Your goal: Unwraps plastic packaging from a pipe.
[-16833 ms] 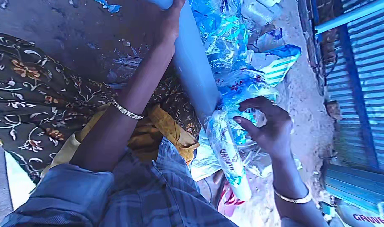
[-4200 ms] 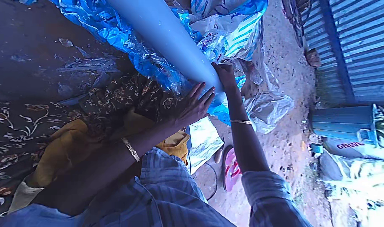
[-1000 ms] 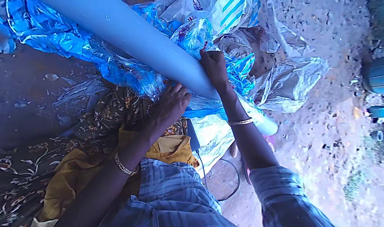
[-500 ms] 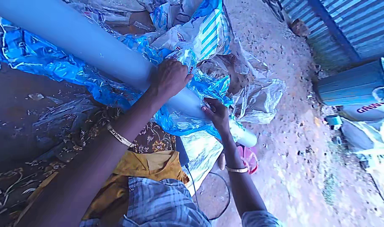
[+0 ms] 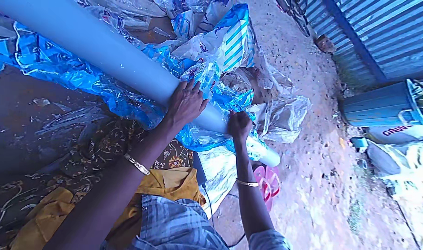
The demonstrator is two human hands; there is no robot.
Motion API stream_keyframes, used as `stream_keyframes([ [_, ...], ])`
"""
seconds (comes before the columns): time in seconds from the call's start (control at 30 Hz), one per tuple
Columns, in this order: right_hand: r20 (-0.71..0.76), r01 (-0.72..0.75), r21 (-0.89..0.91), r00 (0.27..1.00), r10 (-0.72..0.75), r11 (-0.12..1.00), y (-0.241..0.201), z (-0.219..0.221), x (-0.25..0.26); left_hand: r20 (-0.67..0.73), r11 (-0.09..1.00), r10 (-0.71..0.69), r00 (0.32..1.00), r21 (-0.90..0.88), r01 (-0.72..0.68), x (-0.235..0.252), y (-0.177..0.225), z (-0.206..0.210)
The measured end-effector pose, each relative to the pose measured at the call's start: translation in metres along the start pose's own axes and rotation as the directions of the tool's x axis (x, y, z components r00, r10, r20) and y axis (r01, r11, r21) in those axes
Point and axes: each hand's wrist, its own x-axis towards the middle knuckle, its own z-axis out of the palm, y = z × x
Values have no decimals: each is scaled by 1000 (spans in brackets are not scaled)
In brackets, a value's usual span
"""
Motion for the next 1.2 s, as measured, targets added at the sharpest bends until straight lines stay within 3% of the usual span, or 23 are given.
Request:
stream_keyframes([
  [0.07, 48, 30, 204, 998, -41, 979, 7, -5, 0, -23, 1000, 4, 1000, -3, -4, -2, 0, 0],
  [0.13, 53, 112, 445, 987, -151, 889, 13, -9, -7, -58, 1000, 8, 998, -23, -9, -3, 0, 1],
  [0.2, 53, 196, 494, 966, -254, 847, 13, -12, -13, -47, 999, -4, 999, -40, 2, -3, 0, 0],
  [0.27, 36, 277, 392, 948, -315, 877, 7, -8, -18, -36, 999, -5, 999, -35, 4, -3, 1, -1],
  [0.37, -14, 354, 104, 935, -355, 929, -10, -3, -28, -18, 999, -3, 1000, -33, 3, -3, 1, -2],
  [0.47, -36, 362, -129, 929, -369, 923, -25, -6, -41, -28, 999, 0, 1000, -32, -1, -4, 0, -2],
  [0.77, 111, 354, -380, 935, -337, 855, -25, 1, -35, -41, 999, 23, 999, -41, -25, -2, -2, 1],
  [0.87, 150, 369, -410, 929, -337, 834, -20, 1, -31, -48, 999, 28, 998, -37, -30, -3, -2, 2],
  [1.03, 60, 307, -388, 949, -308, 869, -21, 1, -27, -60, 998, -6, 998, -66, 2, -4, 5, 3],
  [1.2, 160, 332, -52, 934, -321, 942, -15, -18, -15, -138, 999, -16, 990, -46, 10, -10, 3, 8],
])
